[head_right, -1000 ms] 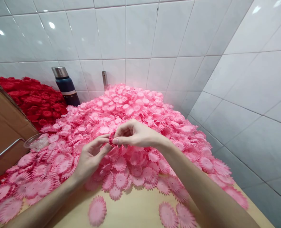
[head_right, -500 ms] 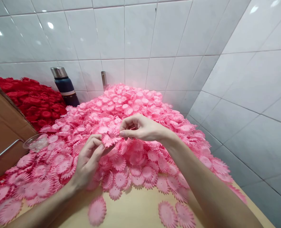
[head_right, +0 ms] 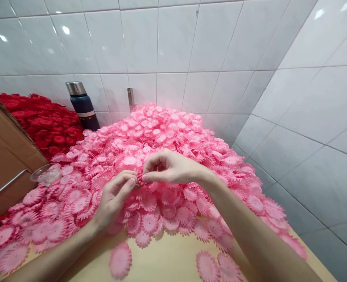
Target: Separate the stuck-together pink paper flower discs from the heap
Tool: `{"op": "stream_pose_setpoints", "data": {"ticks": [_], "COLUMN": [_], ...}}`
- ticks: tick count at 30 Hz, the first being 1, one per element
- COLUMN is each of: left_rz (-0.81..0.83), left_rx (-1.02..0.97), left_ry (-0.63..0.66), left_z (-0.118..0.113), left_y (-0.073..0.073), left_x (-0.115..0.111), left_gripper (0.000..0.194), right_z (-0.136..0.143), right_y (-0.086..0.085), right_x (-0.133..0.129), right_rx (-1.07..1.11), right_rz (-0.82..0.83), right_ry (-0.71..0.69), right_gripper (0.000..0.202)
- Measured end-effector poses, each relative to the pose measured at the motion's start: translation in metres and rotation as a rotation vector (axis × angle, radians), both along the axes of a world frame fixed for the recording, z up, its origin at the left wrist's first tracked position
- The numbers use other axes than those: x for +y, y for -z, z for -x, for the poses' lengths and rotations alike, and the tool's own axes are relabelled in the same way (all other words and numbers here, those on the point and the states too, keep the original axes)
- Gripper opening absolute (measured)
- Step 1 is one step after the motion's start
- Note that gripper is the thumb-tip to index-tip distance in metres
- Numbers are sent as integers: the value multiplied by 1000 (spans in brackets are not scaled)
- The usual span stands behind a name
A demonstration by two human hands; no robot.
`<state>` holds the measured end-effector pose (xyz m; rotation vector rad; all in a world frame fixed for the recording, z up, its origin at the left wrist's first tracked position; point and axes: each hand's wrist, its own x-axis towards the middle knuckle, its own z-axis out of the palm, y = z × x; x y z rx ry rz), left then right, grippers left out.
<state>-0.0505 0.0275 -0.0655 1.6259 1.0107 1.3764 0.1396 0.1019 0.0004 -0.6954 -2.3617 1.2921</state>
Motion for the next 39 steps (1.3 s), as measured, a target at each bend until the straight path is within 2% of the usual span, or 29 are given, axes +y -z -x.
{"op": "stream_pose_setpoints", "data": {"ticks": [6, 10, 15, 18, 22, 26, 34, 39], "left_rz": [103, 92, 110, 92, 45, -4, -14, -32], "left_rx": [-6, -30, -108, -74, -2, 10, 65, 37], "left_ry": [-2, 20, -22, -77, -161, -173, -111, -78], "left_z": [0, 0, 0, 1, 1, 0, 0, -2], "left_y": [3, 4, 5, 6, 6, 5, 8, 8], "left_x": [3, 5, 6, 6, 5, 3, 3, 0], "left_gripper": [21, 18, 20, 19, 19, 14, 14, 22], "right_z": [3, 0, -8, -6, 6, 13, 4, -10], "right_y": [-4, -3, 1, 1, -1, -1, -6, -10], "right_x": [-6, -4, 6, 6, -7, -17, -9, -2], "right_rx": [-72, -22, 42, 19, -92, -112, -149, -67], "right_rz": [-75, -68, -38, -43, -145, -259, -267, -231], "right_ry": [-45, 5, 59, 56, 97, 145, 126, 12], "right_gripper": [19, 17, 18, 21, 27, 33, 22, 21]}}
